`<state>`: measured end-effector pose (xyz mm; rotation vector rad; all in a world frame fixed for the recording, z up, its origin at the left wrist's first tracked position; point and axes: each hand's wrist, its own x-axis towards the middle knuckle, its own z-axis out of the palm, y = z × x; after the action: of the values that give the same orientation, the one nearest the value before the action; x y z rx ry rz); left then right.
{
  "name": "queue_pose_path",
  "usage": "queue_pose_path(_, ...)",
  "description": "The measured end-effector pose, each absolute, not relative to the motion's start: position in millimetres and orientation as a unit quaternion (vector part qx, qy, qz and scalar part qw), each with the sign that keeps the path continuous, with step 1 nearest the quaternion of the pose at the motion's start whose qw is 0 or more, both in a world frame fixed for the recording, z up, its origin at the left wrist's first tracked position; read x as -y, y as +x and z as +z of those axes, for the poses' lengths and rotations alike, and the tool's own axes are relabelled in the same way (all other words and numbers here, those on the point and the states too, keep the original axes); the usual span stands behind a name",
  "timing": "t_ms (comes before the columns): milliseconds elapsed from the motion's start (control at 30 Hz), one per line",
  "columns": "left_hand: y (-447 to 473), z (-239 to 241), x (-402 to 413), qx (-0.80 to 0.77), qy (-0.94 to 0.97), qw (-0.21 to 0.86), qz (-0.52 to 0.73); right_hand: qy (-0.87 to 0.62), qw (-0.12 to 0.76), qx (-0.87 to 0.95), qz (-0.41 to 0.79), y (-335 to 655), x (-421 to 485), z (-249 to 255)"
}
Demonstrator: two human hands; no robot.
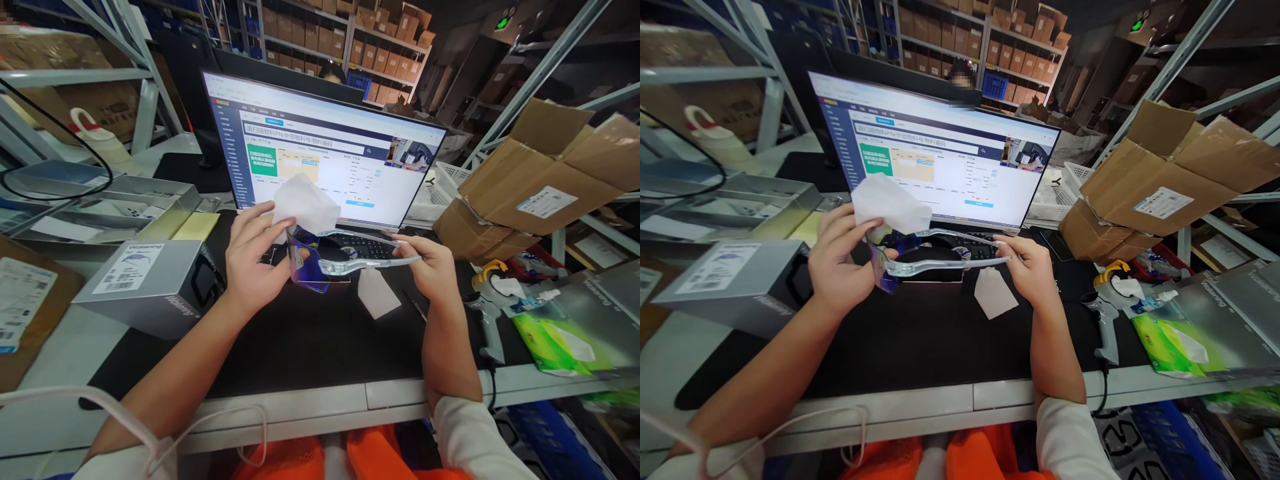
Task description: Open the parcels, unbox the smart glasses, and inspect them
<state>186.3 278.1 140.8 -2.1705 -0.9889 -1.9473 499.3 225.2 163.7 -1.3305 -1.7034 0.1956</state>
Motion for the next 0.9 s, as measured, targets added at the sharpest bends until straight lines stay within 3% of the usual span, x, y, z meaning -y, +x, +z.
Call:
queue_pose_path(267, 187.0, 135.1, -279.5, 0.259, -0.727, 0.112, -0.625, -0.524, 0.466, 0.685, 0.194, 496.8, -223.6, 167.2)
queue_pose_path(467, 196.5, 130.5, -271.4, 0.175, -0.753, 0.12, -0.623, -0.572, 0.409, 0.656, 0.274, 487.5, -221.7, 169.7)
queue_pose_path(600, 210.4, 123.6, -263.7, 0.141, -0.782, 0.111, -0.597, -0.59, 0.311, 0.673, 0.32, 491.1, -227.2, 169.6)
queue_pose_path(733, 222.9, 116.1, -261.6, 0.105, -0.788, 0.016, -0.606, -0.517, 0.226, 0.695, 0.445, 500.8, -232.3, 171.7)
queue_pose_path(900, 233.2, 103.1, -255.7, 0.146, -0.735, -0.191, -0.634, -0.445, 0.253, 0.662, 0.547, 483.2, -231.4, 166.8)
